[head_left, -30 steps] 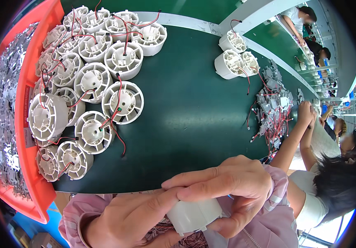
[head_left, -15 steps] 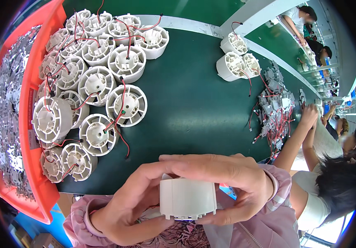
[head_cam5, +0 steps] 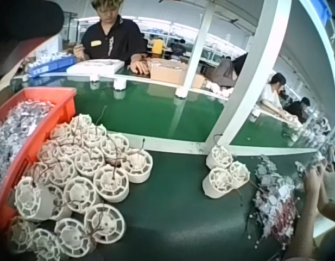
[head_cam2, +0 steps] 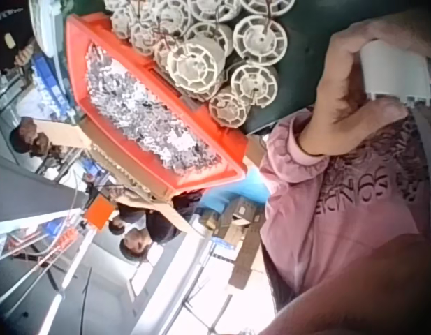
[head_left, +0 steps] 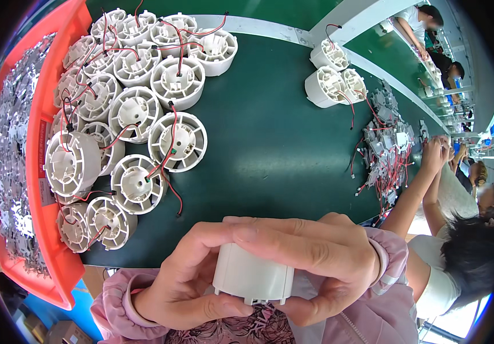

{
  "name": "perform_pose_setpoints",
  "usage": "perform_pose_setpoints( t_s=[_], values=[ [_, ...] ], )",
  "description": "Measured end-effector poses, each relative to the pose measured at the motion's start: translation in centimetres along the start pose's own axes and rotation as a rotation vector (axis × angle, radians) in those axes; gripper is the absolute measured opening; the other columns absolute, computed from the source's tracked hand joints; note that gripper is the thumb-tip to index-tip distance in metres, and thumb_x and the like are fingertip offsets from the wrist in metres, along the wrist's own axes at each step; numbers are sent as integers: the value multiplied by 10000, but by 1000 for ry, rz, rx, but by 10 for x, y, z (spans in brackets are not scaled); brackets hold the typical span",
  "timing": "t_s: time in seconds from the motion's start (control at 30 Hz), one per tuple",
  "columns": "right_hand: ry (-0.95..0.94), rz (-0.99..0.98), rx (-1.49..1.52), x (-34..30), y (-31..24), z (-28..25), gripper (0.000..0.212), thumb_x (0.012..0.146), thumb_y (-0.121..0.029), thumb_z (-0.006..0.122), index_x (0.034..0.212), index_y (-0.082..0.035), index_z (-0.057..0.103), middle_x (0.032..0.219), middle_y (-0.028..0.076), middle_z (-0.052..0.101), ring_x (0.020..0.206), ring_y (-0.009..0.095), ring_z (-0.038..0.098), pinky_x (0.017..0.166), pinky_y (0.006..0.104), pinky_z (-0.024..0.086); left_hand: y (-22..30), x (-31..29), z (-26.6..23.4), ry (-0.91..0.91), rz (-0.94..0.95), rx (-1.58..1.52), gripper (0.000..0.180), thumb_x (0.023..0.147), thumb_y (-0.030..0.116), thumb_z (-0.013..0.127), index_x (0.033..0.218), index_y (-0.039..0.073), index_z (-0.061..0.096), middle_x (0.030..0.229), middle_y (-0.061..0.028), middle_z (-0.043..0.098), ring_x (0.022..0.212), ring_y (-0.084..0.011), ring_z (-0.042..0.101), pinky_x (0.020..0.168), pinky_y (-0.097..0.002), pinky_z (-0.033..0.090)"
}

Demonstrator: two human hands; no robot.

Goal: The person assembles light fixtures by inserting small circuit modules into circular plastic housings by hand and placing the assembled units onto the conveyor belt.

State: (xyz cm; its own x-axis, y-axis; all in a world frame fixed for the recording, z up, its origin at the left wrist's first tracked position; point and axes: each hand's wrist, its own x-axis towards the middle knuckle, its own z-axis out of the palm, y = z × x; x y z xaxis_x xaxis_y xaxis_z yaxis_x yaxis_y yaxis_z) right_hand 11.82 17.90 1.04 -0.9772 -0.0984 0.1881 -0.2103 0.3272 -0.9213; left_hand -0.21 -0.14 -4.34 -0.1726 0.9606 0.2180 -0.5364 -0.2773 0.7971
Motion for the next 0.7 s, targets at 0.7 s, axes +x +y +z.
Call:
perform_pose_setpoints(
  t_s=[0.7],
  values=[
    [27, 74, -549, 18, -23, -15, 709, 666, -238, 832, 1244, 44, 534, 971, 169, 650, 725, 242, 670, 590, 302, 541, 34, 23, 22, 421, -484, -54, 521, 962, 257, 530, 1321, -45, 303, 903, -91, 606, 630, -115, 592, 472, -210, 439]
  ],
)
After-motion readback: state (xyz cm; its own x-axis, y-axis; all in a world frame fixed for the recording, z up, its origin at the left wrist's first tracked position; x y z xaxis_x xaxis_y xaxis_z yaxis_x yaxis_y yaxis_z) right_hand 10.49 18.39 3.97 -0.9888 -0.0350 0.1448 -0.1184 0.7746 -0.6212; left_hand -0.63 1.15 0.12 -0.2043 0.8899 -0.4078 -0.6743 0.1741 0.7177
